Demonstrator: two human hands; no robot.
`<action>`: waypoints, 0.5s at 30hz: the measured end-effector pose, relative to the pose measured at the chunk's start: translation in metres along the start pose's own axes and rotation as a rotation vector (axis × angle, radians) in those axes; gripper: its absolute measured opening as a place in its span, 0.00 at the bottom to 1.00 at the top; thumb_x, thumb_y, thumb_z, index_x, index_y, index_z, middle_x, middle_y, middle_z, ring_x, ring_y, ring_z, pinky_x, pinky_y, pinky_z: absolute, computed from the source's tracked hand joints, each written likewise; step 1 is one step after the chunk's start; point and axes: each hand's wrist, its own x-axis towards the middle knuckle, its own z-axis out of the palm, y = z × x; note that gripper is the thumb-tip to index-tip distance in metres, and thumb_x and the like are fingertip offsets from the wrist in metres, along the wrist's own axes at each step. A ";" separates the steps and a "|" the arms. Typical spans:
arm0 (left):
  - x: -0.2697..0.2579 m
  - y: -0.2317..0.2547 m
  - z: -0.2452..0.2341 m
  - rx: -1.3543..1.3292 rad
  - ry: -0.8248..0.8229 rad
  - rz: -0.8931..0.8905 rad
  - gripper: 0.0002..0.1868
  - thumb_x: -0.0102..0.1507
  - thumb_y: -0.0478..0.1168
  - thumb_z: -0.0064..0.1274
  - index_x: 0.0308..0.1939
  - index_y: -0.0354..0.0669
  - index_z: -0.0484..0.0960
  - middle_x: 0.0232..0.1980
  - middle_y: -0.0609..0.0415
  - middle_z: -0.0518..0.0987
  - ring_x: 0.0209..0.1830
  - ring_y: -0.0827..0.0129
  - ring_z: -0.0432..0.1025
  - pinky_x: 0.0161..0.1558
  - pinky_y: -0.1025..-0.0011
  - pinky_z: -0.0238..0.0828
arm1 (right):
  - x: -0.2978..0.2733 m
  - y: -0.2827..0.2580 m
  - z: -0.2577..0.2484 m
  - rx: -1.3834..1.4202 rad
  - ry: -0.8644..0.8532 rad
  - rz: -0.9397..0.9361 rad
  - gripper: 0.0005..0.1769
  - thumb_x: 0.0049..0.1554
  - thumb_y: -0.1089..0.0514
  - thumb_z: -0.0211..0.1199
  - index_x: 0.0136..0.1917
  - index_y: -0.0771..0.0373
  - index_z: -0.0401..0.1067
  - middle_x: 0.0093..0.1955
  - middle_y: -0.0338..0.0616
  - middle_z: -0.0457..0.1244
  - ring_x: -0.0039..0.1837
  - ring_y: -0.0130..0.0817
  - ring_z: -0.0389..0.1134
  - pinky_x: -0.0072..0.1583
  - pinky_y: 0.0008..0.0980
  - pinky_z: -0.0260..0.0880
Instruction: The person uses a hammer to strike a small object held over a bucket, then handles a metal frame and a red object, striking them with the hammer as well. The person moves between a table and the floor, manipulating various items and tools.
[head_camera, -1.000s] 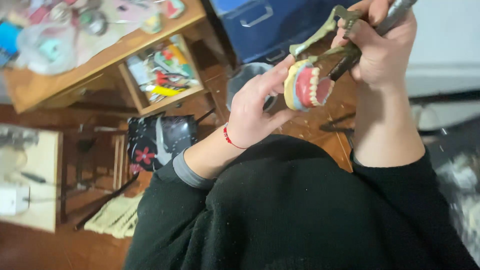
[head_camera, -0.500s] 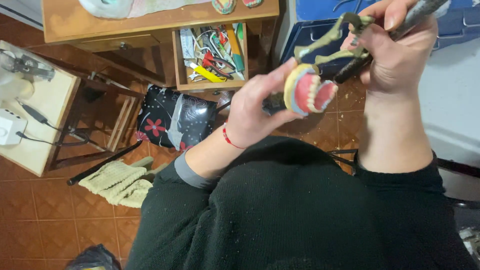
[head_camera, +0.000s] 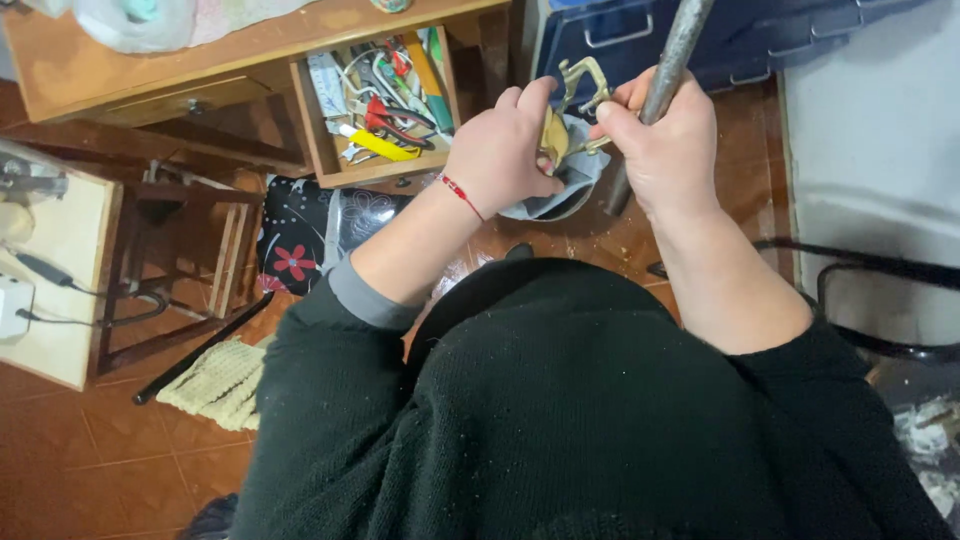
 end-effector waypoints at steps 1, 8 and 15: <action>0.005 -0.002 0.005 -0.007 0.023 0.071 0.54 0.42 0.46 0.75 0.67 0.44 0.62 0.52 0.41 0.75 0.45 0.45 0.76 0.43 0.56 0.75 | 0.000 0.001 -0.005 0.037 -0.024 0.004 0.13 0.61 0.74 0.66 0.47 0.64 0.63 0.49 0.45 0.64 0.46 0.32 0.73 0.51 0.33 0.79; 0.034 -0.025 0.034 -0.065 0.114 0.323 0.34 0.49 0.36 0.63 0.58 0.42 0.69 0.48 0.41 0.74 0.43 0.45 0.74 0.44 0.56 0.74 | -0.016 0.015 -0.070 -0.258 0.003 0.176 0.08 0.69 0.62 0.60 0.49 0.61 0.63 0.41 0.39 0.61 0.40 0.25 0.63 0.41 0.27 0.63; 0.060 -0.033 0.049 0.023 0.049 0.402 0.35 0.48 0.37 0.63 0.58 0.39 0.69 0.47 0.41 0.74 0.43 0.44 0.74 0.44 0.56 0.74 | -0.043 0.028 -0.108 -0.318 -0.076 0.134 0.09 0.71 0.55 0.51 0.59 0.62 0.60 0.42 0.36 0.62 0.36 0.22 0.63 0.39 0.23 0.61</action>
